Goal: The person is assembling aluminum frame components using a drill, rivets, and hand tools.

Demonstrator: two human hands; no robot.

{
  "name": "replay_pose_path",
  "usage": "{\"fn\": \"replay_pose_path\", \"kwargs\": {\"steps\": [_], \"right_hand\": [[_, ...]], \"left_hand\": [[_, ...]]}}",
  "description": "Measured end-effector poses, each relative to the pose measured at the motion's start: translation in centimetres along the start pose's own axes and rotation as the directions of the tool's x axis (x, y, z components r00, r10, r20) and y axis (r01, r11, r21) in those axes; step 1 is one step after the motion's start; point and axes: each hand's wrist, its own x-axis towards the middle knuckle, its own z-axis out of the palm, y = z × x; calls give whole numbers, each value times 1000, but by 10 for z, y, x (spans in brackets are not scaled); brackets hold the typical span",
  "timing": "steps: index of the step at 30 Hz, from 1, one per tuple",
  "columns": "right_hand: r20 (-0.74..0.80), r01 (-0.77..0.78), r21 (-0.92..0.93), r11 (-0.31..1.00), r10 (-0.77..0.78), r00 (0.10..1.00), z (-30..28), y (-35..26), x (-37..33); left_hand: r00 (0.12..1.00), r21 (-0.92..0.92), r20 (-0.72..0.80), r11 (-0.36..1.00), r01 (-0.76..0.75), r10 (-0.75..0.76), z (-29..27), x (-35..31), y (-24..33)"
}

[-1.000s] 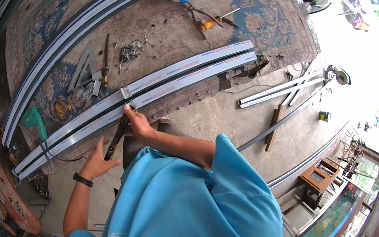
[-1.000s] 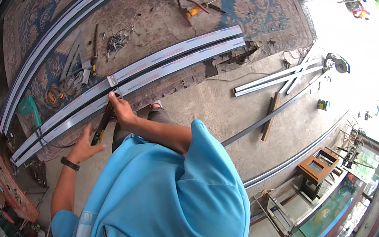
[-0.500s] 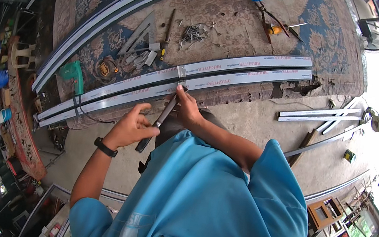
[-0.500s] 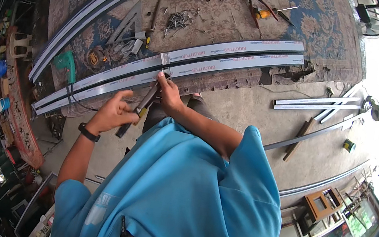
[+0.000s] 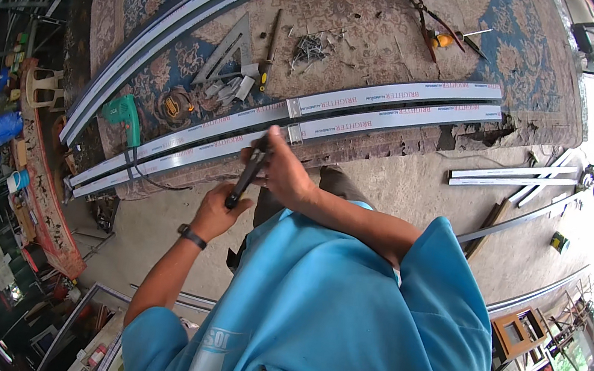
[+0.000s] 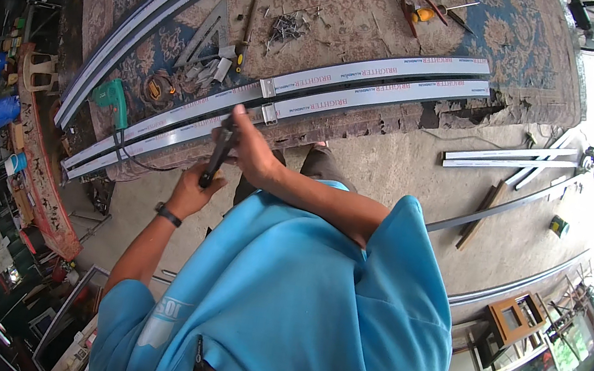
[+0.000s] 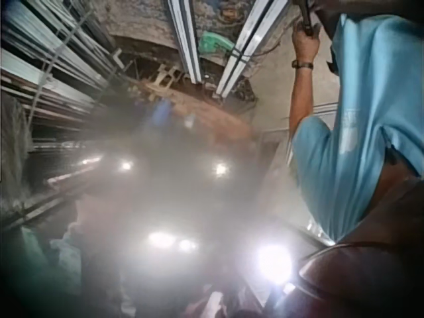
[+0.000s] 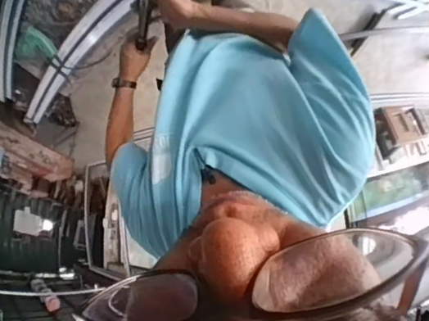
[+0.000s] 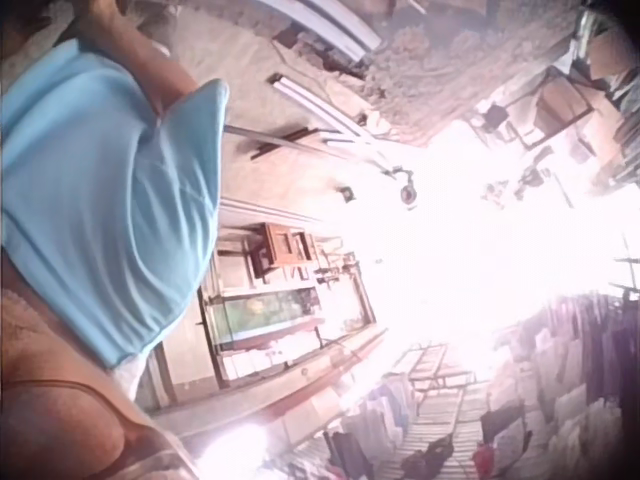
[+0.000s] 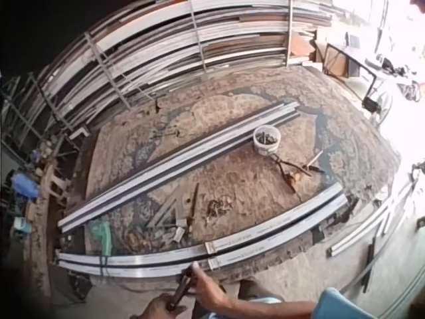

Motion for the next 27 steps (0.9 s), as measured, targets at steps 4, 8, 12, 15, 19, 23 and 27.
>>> {"fn": "replay_pose_path", "kwargs": {"steps": [4,8,12,15,19,23,27], "right_hand": [[1,19,-280,960,-19,1000,21,4,14],[66,-65,-331,942,92,994,31,11,27],[105,140,-631,763,-95,990,24,2,19],[369,414,-902,120,-283,885,-12,-60,-9],[468,249,-811,-529,-331,819,-53,-109,-4],[494,256,-665,-701,-157,855,-62,-113,26],[509,276,-655,-703,-141,849,-65,-110,24]], "left_hand": [[974,161,225,985,-59,21,-88,-20,13],[727,-454,609,611,648,-317,-154,-18,67],[795,-432,486,691,579,-363,-177,-7,59],[955,-122,145,953,276,-258,-195,13,49],[977,185,-212,983,13,27,-175,100,-18],[920,454,-370,889,58,130,-137,175,-86],[915,406,-403,897,178,1,-106,196,-111]]}}
